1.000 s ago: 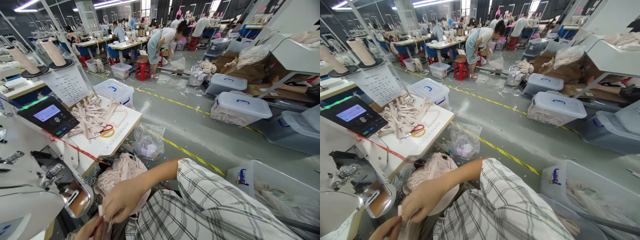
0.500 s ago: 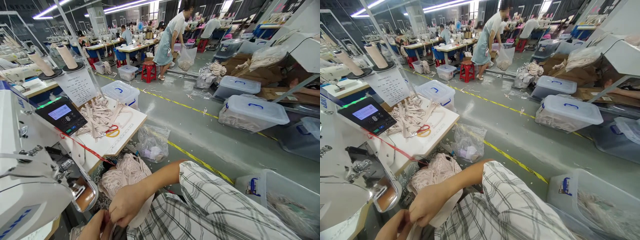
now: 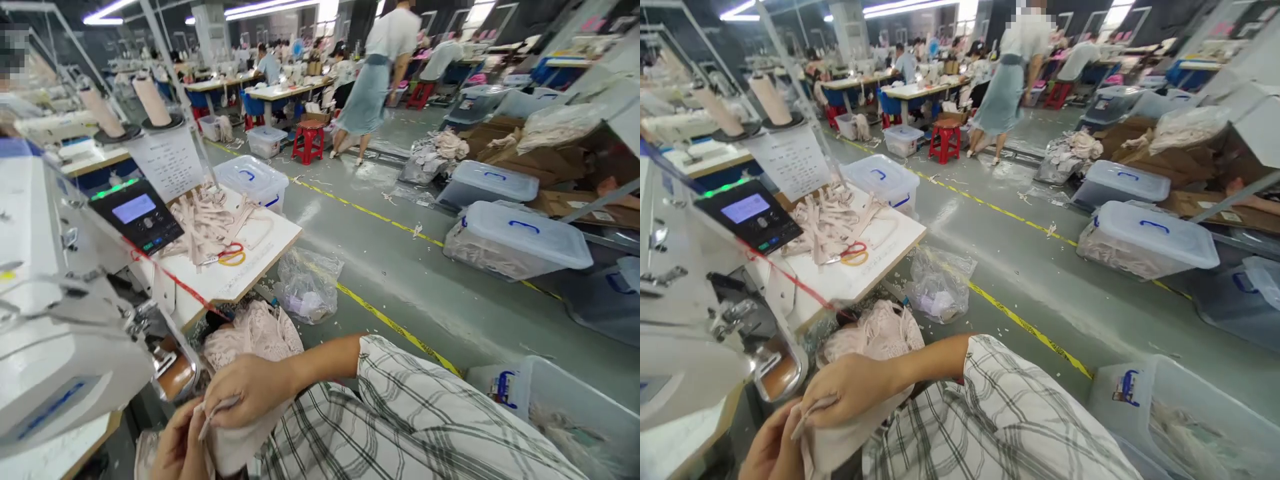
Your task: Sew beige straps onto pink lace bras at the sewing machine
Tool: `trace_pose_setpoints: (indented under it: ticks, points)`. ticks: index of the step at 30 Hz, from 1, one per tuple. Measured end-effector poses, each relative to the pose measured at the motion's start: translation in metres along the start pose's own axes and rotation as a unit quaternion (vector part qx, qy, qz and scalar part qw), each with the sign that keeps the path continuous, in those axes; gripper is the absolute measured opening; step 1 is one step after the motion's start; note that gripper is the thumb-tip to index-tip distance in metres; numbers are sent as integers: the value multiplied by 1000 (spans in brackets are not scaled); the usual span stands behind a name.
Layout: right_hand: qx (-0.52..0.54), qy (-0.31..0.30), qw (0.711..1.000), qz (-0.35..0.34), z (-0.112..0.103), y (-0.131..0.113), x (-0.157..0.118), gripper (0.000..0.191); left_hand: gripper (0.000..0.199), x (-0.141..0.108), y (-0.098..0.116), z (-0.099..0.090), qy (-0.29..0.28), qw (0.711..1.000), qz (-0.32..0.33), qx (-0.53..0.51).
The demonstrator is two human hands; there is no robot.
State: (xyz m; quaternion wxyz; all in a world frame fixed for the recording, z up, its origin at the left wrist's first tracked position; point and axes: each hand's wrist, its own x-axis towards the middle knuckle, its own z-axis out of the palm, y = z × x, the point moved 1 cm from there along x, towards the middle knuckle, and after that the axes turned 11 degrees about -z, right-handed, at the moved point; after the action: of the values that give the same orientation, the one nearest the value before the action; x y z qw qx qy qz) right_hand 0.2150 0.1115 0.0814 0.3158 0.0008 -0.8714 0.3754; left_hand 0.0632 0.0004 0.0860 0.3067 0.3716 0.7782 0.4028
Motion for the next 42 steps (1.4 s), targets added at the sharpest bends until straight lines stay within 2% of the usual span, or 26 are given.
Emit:
trace_pose_setpoints:
  ticks: [2, 4, 7, 10, 14, 18, 21, 25, 28, 35, 40, 42]
  points:
    - [7, -8, 1000, 2, 2, -8, 0, 20, 21, -5, 12, -8, -11, 995, 69, 68]
    - [15, 17, 1000, 22, 7, -13, 0, 19, 22, -5, 17, -12, -1, 990, 124, 71]
    - [30, 69, 995, 67, 15, -10, 2, 17, 19, 4, 5, -10, 2, 993, 116, 17]
    - [52, 80, 990, 106, 20, -8, 5, 15, 14, 7, -12, -7, -10, 995, 99, -31]
    - [36, 63, 984, 164, 14, -3, 9, 17, 14, 2, -15, -13, 6, 994, 102, -23]
    - [-33, 29, 985, 167, 1, 5, 20, 16, 16, 3, -6, -24, 3, 979, 187, 86]
    - [8, -33, 987, 159, -4, 8, 29, 16, 16, 6, -2, -29, 9, 962, 240, 132]
    - [96, -66, 976, 186, -8, 9, 34, 15, 14, 10, -2, -32, 3, 963, 231, 139]
    - [122, -84, 968, 205, -9, 11, 34, 14, 12, 12, -2, -33, -9, 967, 219, 130]
    - [118, -106, 969, 191, -9, 14, 34, 13, 12, 18, -1, -34, -41, 976, 177, 117]
    - [107, -100, 970, 194, -5, 12, 31, 11, 17, 24, 2, -36, -104, 966, 156, 179]
    - [101, -74, 974, 189, -2, 11, 30, 13, 21, 25, 4, -34, -85, 961, 158, 213]
